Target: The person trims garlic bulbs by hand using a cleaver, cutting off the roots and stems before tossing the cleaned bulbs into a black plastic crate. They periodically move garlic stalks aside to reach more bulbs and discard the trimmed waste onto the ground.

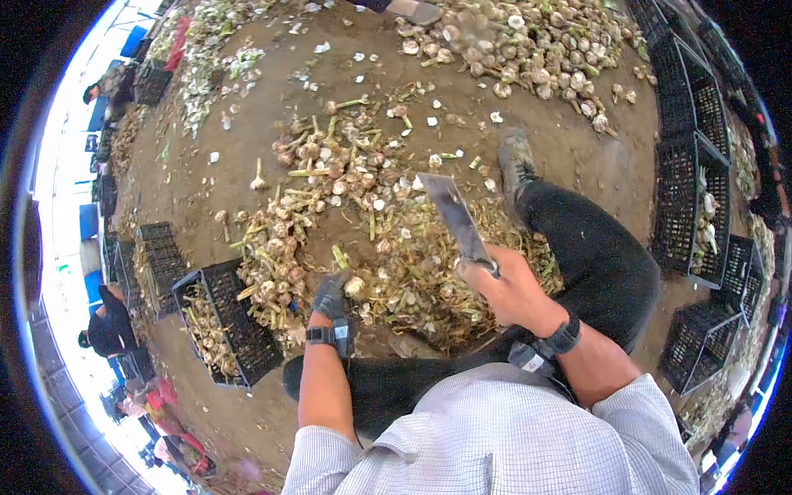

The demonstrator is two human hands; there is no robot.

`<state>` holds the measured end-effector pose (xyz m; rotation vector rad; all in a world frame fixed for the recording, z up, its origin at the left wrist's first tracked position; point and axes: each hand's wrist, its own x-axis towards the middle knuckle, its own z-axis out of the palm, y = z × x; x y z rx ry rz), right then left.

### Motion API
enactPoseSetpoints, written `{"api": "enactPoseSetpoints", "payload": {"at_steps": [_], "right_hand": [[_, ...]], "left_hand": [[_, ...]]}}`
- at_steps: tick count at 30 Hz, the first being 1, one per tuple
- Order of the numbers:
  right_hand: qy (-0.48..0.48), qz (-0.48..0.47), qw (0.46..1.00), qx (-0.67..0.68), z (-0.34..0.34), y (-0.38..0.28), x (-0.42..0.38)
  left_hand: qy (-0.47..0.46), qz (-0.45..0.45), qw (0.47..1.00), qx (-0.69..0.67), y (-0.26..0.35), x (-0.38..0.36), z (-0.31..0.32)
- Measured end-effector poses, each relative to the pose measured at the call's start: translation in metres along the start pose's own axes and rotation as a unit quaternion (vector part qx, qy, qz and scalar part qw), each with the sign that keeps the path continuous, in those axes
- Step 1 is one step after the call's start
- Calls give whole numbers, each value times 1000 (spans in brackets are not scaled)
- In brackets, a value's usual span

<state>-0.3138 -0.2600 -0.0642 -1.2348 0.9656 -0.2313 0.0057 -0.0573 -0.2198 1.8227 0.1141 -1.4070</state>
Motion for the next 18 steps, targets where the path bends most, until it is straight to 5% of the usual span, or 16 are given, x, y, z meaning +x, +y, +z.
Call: {"api": "enactPoseSetpoints", "payload": {"at_steps": [4, 7, 11, 15, 17, 18], "right_hand": [[-14, -87, 987, -132, 5, 11, -4], [-37, -153, 958, -240, 9, 8, -18], [-43, -261, 925, -272, 12, 25, -37], [-49, -282, 917, -278, 14, 17, -62], [-59, -289, 916, -271, 15, 15, -72], [-58, -305, 910, -274, 15, 17, -75]], "left_hand": [[-149, 72, 969, -185, 15, -97, 44], [-165, 224, 957, 81, -28, -89, 37], [-200, 160, 966, 38, -39, -119, 67], [-257, 296, 903, 174, -12, -177, 99], [-348, 48, 926, -134, -19, -180, 110], [-364, 40, 919, -149, -17, -187, 116]]}}
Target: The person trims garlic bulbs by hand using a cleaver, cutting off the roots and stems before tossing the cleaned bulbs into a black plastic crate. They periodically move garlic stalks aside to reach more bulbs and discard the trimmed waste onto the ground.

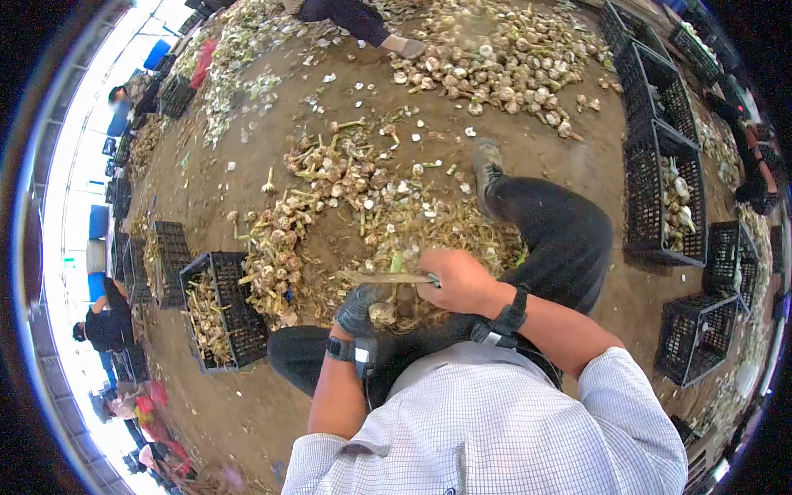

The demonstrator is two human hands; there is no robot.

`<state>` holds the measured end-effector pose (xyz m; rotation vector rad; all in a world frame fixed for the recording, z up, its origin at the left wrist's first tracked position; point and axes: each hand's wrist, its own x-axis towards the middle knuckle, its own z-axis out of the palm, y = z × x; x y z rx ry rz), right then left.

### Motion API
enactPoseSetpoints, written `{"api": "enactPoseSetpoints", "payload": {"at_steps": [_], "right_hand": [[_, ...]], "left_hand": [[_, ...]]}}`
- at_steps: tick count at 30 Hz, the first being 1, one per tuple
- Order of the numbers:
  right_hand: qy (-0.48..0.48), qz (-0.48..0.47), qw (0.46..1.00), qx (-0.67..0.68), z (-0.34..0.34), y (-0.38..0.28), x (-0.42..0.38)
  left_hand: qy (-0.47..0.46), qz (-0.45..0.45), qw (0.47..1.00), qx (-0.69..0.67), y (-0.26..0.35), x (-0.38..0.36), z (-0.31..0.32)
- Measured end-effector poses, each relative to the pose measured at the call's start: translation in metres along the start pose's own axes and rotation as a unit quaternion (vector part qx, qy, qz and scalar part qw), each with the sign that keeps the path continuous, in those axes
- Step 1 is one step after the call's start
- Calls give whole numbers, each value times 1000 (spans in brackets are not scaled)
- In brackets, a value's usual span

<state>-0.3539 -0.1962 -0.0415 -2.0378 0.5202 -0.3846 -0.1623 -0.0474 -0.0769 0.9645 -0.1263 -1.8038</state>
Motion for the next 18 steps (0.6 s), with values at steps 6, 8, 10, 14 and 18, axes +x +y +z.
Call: {"api": "enactPoseSetpoints", "payload": {"at_steps": [6, 8, 10, 14, 18], "right_hand": [[-17, -7, 998, -62, 7, 7, -14], [-126, 121, 967, -188, 27, 68, -21], [-146, 189, 945, -222, 26, 82, -18], [-50, 158, 978, -123, 21, 70, -19], [-41, 102, 994, 2, 13, 22, -16]], "left_hand": [[-164, -2, 985, -61, 2, -5, 10], [-172, -45, 976, -129, -9, -9, -13], [-247, -44, 960, -125, -2, -6, -13], [116, -7, 993, 26, -10, -4, -9], [118, 130, 959, 220, -53, 29, -47]]}}
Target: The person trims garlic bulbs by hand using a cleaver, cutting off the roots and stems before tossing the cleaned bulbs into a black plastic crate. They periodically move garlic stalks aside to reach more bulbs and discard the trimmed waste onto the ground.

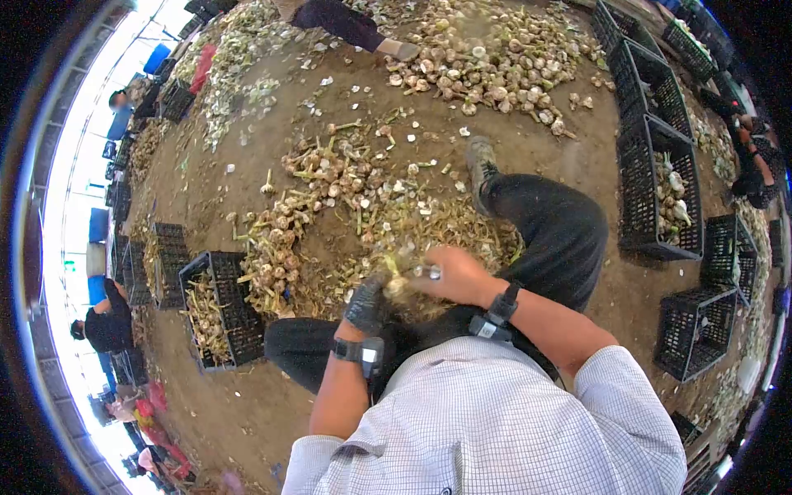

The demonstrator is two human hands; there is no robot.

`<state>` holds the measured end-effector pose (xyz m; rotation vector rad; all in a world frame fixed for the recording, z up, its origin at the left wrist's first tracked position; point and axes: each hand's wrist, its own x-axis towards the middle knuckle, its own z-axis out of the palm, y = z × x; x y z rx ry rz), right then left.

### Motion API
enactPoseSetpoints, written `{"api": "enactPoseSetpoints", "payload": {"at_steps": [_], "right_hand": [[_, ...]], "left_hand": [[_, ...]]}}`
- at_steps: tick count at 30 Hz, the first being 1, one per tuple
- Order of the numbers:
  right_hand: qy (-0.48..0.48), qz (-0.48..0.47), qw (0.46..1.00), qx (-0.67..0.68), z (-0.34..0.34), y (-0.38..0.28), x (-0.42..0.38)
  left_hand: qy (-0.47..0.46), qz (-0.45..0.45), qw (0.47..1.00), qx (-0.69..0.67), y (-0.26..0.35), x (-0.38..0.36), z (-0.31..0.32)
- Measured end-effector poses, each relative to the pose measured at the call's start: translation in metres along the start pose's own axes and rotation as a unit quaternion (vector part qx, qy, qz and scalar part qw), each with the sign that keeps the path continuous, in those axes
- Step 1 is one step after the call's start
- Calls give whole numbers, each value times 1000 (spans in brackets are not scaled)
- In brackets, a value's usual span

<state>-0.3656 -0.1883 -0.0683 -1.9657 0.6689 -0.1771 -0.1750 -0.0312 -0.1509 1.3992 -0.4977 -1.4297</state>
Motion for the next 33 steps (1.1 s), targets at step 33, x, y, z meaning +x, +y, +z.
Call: {"api": "enactPoseSetpoints", "payload": {"at_steps": [33], "right_hand": [[64, -136, 988, 45, -25, -21, -14]], "left_hand": [[76, 203, 902, 373, 52, -28, 59]]}}
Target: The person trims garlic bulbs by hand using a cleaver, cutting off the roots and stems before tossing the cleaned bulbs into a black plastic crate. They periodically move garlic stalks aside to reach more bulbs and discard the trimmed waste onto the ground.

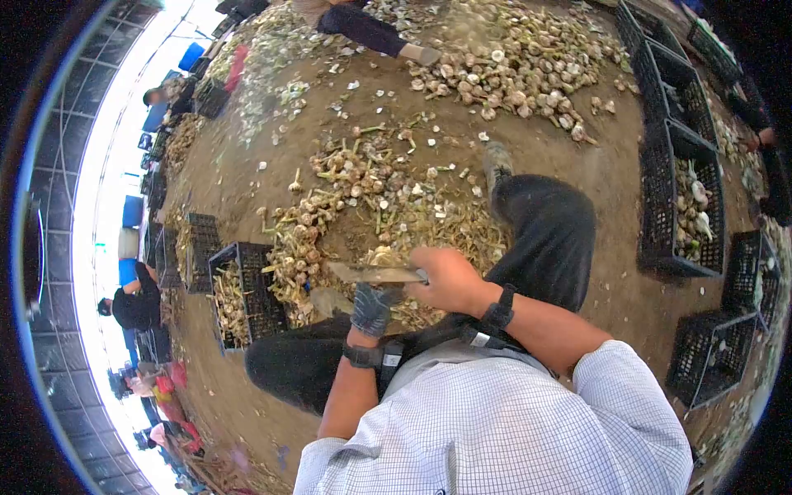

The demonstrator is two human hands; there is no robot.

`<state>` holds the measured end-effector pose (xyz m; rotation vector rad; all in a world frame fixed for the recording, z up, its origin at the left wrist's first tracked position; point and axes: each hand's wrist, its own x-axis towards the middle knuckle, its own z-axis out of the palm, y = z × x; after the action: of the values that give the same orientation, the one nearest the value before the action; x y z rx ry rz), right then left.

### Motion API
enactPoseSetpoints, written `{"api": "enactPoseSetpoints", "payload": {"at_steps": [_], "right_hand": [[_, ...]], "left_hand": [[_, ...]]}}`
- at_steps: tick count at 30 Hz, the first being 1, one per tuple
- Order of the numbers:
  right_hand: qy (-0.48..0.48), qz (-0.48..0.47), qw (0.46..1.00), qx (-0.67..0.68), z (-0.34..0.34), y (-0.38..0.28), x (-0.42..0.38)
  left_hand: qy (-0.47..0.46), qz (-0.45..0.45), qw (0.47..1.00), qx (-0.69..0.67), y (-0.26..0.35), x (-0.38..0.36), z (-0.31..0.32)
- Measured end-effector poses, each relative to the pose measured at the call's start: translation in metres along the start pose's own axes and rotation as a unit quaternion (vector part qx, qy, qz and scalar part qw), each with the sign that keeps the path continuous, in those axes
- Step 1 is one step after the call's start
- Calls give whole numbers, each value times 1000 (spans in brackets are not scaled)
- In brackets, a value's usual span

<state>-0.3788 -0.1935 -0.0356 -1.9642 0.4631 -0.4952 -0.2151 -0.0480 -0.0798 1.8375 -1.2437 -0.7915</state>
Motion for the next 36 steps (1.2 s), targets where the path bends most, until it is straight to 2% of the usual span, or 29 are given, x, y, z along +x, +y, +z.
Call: {"api": "enactPoseSetpoints", "payload": {"at_steps": [2, 5, 6, 9, 11, 13, 15, 17, 19, 23, 25, 26, 28, 29, 31, 32, 33, 34, 36], "right_hand": [[6, -12, 999, -43, 6, 4, -3], [4, -7, 996, -87, 12, 7, -3], [6, -7, 995, -96, 13, 6, -2], [-2, -4, 994, -109, 16, 5, 1], [-9, 2, 993, -115, 19, 6, 2], [-14, 7, 993, -120, 24, 9, 6], [-35, 17, 990, -138, 29, 9, 11], [-54, 21, 987, -152, 35, 12, 16], [-68, 20, 984, -164, 40, 19, 20], [-100, 45, 980, -164, 55, 40, 24], [-109, 43, 980, -162, 61, 45, 25], [-114, 41, 979, -163, 65, 48, 27], [-119, 37, 978, -167, 71, 57, 29], [-158, 121, 961, -191, 73, 70, 28], [-230, 283, 902, -232, 67, 111, 25], [-251, 296, 892, -232, 58, 132, 12], [-277, 304, 881, -233, 49, 128, 11], [-245, 314, 884, -243, 47, 117, 14], [-156, 277, 926, -204, 63, 119, 9]], "left_hand": [[-44, 7, 991, 123, -9, -3, -5], [-11, 130, 960, 249, -31, 1, 0], [-22, 64, 985, 157, -25, 0, 0], [-43, 79, 978, 186, -33, 0, -1], [-50, 62, 988, 129, -42, 2, 4], [-39, 86, 983, 159, -57, 3, 8], [-15, 146, 949, 279, -65, 4, 9], [5, 60, 994, 94, -58, 0, 5], [21, 16, 1000, 6, -62, -3, 4], [31, -25, 997, -73, -74, -4, 2], [46, -23, 996, -68, -75, -4, 0], [61, 2, 998, -17, -83, -6, 3], [75, -24, 995, -60, -108, -13, 9], [71, -77, 983, -154, -124, -18, 10], [74, -86, 977, -182, -124, -26, 6], [76, -41, 990, -114, -111, -29, -7], [99, 19, 994, 37, -109, -27, -12], [139, 70, 969, 190, -109, -27, -18], [93, -134, 984, 73, -100, -18, -17]]}}
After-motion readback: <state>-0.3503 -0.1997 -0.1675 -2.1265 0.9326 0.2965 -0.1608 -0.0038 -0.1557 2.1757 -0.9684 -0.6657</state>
